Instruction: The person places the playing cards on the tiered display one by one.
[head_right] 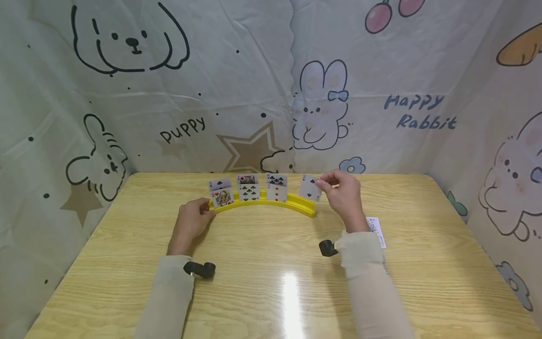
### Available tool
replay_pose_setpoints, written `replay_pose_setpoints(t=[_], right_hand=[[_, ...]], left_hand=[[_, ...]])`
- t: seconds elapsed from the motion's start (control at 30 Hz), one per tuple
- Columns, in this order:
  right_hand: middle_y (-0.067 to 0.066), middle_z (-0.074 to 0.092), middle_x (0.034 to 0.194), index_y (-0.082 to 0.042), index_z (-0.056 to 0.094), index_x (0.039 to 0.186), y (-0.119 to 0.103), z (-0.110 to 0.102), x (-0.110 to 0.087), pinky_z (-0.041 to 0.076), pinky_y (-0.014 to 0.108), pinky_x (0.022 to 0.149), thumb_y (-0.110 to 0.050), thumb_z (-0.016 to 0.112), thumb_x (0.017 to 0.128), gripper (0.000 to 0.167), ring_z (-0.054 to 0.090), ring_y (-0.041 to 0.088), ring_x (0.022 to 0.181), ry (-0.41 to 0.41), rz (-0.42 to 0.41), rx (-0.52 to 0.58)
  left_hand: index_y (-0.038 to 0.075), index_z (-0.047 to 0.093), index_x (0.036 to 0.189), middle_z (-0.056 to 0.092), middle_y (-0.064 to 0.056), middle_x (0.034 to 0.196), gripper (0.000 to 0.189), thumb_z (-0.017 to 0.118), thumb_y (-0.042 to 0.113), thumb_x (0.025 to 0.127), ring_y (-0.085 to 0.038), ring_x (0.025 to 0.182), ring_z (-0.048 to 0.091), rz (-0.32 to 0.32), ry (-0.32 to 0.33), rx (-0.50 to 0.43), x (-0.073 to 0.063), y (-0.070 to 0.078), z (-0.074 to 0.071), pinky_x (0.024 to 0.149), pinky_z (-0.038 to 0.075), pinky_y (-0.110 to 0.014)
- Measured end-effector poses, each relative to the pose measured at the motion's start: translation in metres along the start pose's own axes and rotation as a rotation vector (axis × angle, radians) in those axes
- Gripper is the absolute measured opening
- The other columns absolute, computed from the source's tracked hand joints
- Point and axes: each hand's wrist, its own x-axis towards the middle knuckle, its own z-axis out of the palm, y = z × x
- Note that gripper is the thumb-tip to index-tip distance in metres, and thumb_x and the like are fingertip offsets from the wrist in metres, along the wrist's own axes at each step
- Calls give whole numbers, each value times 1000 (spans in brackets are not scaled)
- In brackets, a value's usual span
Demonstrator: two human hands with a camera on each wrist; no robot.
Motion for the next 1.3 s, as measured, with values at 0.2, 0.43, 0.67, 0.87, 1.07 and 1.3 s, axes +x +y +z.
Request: replay_pose_setpoints(t=[0.2, 0.43, 0.67, 0.87, 1.07, 1.3], right_hand=[[11, 66, 99, -2, 69, 97, -2, 6, 0, 48, 36, 76, -24, 72, 94, 23, 57, 25, 91, -2, 19, 22], [10, 66, 98, -3, 69, 97, -2, 9, 0, 48, 34, 76, -25, 72, 94, 22, 57, 24, 90, 5, 16, 16], [10, 66, 97, -3, 69, 96, 0, 13, -1, 47, 36, 77, -25, 72, 95, 22, 57, 22, 89, 9, 27, 28], [10, 66, 99, -4, 68, 97, 1, 15, -1, 48, 35, 78, -24, 71, 95, 21, 56, 23, 90, 7, 39, 21], [9, 66, 99, -5, 69, 97, 1, 17, -2, 48, 35, 77, -23, 71, 95, 18, 56, 23, 91, -25, 35, 8], [10, 66, 98, -5, 68, 97, 3, 20, -5, 49, 34, 78, -22, 73, 94, 18, 56, 25, 91, -66, 21, -2]], left_hand=[[-2, 65, 127, 68, -15, 105, 38, 73, 11, 92, -27, 96, 63, 0, 4, 1, 0, 0, 1, 83, 51, -42], [-1, 64, 129, 67, -15, 105, 39, 72, 11, 93, -27, 95, 63, -15, -4, 5, 0, 1, 1, 82, 51, -42], [-1, 64, 129, 67, -14, 105, 38, 72, 12, 93, -25, 93, 62, -19, -8, 5, -1, 1, 2, 81, 51, -41], [-1, 65, 128, 68, -14, 104, 38, 72, 11, 93, -25, 92, 62, -12, 0, 6, 0, 1, 3, 80, 52, -41], [-1, 65, 128, 68, -14, 105, 38, 72, 12, 93, -25, 93, 63, -16, 3, 8, 0, 0, 3, 81, 52, -41], [-1, 65, 128, 68, -15, 105, 38, 73, 12, 93, -26, 95, 63, -17, 4, 4, 0, 0, 1, 82, 52, -42]])
